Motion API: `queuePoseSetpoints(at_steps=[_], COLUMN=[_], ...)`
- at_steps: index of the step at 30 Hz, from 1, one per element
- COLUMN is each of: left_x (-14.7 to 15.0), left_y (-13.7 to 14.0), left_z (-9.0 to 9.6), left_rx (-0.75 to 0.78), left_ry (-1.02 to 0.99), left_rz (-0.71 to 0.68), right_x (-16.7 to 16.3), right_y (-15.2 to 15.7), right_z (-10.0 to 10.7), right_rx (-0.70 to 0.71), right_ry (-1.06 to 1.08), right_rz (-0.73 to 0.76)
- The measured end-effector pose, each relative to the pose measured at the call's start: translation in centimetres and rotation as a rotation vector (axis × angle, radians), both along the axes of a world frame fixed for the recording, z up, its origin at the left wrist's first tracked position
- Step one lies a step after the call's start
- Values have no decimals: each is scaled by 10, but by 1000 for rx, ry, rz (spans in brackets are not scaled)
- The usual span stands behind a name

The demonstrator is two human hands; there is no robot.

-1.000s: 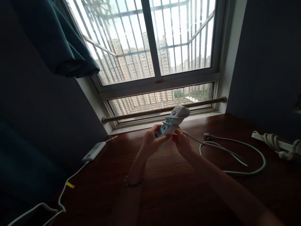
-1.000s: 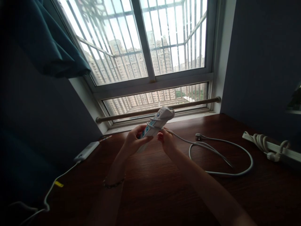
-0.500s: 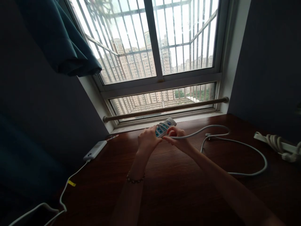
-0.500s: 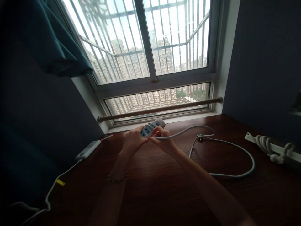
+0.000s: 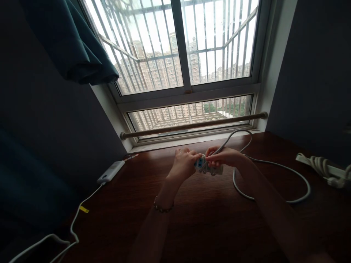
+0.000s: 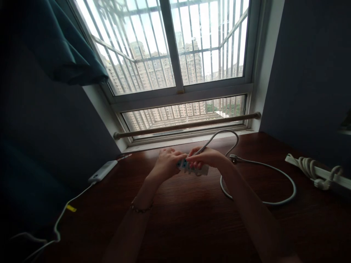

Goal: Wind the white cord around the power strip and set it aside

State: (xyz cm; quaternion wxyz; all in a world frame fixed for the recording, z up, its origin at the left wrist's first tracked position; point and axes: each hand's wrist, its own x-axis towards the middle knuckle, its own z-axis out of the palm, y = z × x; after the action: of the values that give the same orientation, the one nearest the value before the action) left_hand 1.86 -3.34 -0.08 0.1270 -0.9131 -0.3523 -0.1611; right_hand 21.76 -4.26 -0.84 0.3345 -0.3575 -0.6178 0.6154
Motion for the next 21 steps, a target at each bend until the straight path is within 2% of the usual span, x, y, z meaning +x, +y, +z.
queuePoseSetpoints(at_steps=[5, 9, 15, 18, 21], left_x=[4, 3, -6, -9, -5], left_y=[-9, -17, -15, -6, 0], left_z=[6, 19, 34, 26, 12], left_rx=[-168, -289, -444, -573, -856], left_ry=[-2, -94, -313, -540, -896], left_rz=[-257, -434, -610, -640, -596], right_x=[13, 16, -11, -28, -36], right_y=[9, 0, -21, -16, -4], right_z=[0, 2, 1, 0, -2], right_rx=[0, 14, 0, 0, 95], right_ry=[126, 296, 583, 748, 819], right_rz=[40, 15, -107, -206, -324])
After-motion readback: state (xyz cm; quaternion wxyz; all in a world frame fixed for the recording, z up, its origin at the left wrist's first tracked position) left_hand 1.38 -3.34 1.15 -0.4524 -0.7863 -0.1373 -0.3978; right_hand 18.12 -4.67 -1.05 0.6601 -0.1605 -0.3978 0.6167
